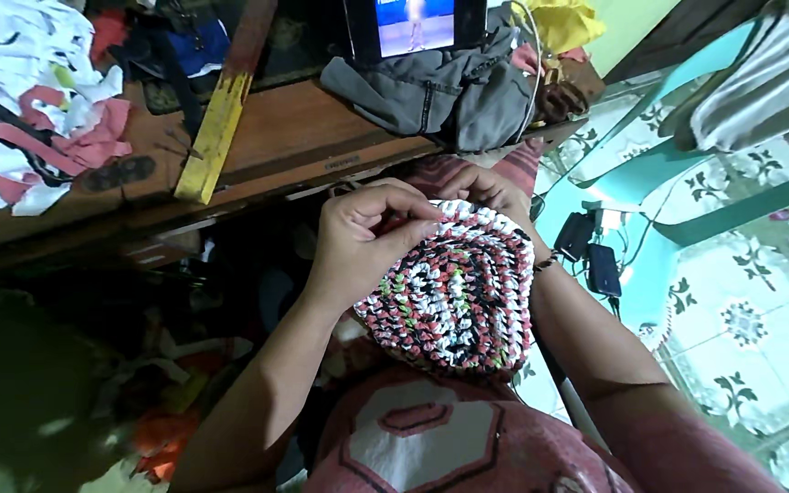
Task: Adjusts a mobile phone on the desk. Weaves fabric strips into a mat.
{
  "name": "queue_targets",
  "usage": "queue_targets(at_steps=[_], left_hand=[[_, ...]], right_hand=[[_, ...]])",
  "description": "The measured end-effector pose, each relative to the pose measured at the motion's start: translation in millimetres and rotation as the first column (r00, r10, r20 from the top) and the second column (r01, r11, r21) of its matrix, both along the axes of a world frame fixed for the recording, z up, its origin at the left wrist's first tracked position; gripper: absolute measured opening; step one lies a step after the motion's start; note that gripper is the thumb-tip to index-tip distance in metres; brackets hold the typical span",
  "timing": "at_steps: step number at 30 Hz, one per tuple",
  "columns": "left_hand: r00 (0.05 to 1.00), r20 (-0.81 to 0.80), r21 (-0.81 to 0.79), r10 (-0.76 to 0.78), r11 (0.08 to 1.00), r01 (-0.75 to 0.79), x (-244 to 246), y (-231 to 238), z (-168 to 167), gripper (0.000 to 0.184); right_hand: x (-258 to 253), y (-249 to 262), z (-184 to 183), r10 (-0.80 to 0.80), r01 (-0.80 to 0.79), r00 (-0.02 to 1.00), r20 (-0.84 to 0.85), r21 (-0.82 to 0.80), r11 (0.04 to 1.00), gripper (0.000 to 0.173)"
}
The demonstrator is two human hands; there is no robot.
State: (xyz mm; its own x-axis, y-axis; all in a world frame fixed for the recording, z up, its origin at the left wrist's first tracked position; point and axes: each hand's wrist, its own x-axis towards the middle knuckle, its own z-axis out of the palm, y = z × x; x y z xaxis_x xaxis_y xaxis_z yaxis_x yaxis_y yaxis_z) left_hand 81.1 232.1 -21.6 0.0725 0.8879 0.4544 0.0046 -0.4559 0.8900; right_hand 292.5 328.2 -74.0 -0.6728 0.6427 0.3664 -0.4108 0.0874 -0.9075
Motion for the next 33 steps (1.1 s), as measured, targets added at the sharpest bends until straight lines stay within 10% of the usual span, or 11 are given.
queue_targets(at_steps=[33], left_hand=[[0.998,-0.010,0.037,0.066,0.997,-0.066,1.7,-10.2,-9.4,0.010]], right_hand=[[5.6,-28.1,1.6,-0.076,0.075,0.997,0.026,0.058,0.996,0.011]])
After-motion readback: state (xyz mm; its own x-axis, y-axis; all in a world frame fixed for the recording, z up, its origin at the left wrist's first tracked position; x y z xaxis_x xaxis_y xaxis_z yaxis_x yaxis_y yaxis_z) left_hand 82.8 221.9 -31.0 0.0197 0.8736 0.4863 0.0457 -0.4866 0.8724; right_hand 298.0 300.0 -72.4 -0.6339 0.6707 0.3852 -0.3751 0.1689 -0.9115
